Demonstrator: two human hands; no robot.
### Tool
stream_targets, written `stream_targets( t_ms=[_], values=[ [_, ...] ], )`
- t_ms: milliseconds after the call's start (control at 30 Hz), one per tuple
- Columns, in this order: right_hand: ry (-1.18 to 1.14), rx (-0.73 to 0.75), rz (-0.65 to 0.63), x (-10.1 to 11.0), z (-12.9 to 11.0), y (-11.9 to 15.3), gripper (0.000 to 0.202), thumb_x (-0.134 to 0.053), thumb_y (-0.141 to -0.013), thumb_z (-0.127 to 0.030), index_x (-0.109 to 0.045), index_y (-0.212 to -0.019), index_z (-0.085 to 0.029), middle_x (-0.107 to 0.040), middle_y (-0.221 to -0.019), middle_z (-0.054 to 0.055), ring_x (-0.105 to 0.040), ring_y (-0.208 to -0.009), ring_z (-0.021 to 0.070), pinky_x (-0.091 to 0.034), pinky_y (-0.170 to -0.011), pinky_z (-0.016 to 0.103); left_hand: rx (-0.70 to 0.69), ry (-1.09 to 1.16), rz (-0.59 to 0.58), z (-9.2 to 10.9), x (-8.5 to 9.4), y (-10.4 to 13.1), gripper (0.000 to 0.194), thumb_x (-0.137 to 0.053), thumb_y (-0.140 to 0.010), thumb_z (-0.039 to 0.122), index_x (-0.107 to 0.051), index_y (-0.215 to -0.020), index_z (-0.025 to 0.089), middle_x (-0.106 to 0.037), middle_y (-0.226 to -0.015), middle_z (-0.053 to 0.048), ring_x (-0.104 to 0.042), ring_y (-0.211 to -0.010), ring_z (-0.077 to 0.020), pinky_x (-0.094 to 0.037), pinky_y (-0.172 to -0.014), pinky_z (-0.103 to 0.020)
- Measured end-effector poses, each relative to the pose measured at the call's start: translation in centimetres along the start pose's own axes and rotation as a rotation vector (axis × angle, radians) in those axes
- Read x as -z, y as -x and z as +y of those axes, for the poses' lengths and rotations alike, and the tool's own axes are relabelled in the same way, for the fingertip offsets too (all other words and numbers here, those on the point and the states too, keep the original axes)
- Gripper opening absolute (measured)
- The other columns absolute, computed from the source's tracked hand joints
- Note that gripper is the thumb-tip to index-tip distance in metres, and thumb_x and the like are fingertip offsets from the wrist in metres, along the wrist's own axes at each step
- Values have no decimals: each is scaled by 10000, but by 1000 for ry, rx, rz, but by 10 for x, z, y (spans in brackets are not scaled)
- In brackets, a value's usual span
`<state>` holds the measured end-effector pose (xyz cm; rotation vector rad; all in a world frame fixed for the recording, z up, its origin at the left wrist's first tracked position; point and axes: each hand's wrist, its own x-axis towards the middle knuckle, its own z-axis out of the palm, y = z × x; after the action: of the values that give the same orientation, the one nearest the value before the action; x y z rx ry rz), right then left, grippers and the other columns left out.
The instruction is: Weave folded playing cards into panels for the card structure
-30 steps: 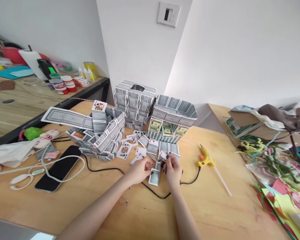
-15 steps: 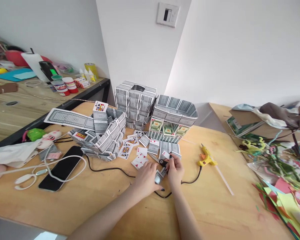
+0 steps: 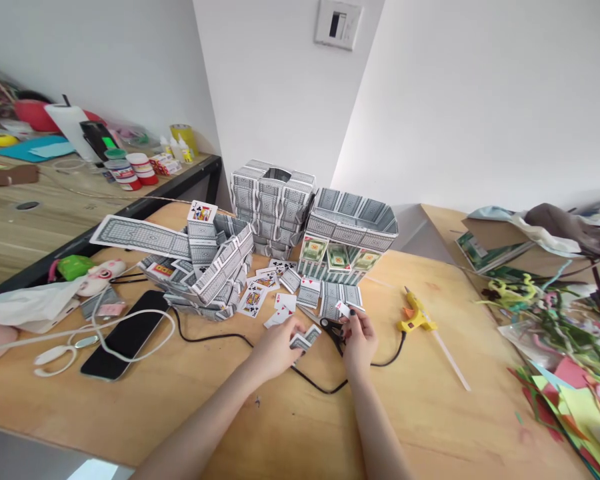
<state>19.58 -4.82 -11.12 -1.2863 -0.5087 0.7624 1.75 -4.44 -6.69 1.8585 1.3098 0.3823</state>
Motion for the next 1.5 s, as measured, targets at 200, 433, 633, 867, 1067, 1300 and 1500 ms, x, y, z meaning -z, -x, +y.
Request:
stream_targets(
  t_ms=[200,433,633,867,1067,1300,1500],
  values=[
    [15,-2,-38,-2,0,0,306,-586,-708,-364,-588,-918,-142,-586,-574,-15,-368,-379,43,-281,-379,183,63,480,165,-27,24,-4,343,-574,-637,191,-535,-977,162,-653,-922,-56,-618,-796,-179,-470,-712,-286],
    [81,-2,-83,-4,-2,4,316,-583,-712,-397,-576,-901,-143,-562,-557,-25,-367,-376,45,-280,-369,182,212,847,145,-22,20,-9,241,-616,-624,251,-501,-814,157,-670,-776,-59,-641,-746,-203,-518,-666,-349],
    [156,25,-120,-5,-2,7,329,-569,-720,-421,-571,-905,-149,-566,-571,-20,-386,-397,60,-319,-384,196,230,917,160,-19,10,-11,200,-640,-604,238,-541,-755,151,-666,-727,-40,-638,-711,-179,-520,-663,-317],
    [187,27,-125,-6,-1,7,367,-567,-707,-450,-575,-917,-148,-572,-569,-14,-384,-382,69,-320,-370,208,203,661,374,-31,2,-24,189,-631,-591,276,-621,-713,132,-637,-653,-27,-583,-584,-148,-436,-490,-222],
    [191,23,-131,-6,3,7,368,-564,-709,-449,-566,-915,-144,-581,-578,-1,-387,-381,70,-326,-369,208,209,591,394,-32,1,-32,200,-583,-645,334,-578,-651,134,-592,-535,0,-549,-508,-134,-410,-477,-220],
    [202,25,-119,-7,2,7,372,-564,-709,-448,-569,-924,-144,-590,-569,1,-399,-367,74,-331,-364,212,209,545,394,-34,11,-36,195,-456,-771,296,-570,-787,138,-654,-707,-53,-611,-569,-163,-469,-496,-261],
    [227,37,-122,-7,1,8,359,-567,-712,-443,-569,-905,-141,-594,-563,4,-398,-359,74,-336,-367,217,33,-130,558,-44,31,-29,368,-447,-747,99,-490,-1112,116,-587,-1079,-134,-553,-1000,-225,-423,-886,-365]
  ],
)
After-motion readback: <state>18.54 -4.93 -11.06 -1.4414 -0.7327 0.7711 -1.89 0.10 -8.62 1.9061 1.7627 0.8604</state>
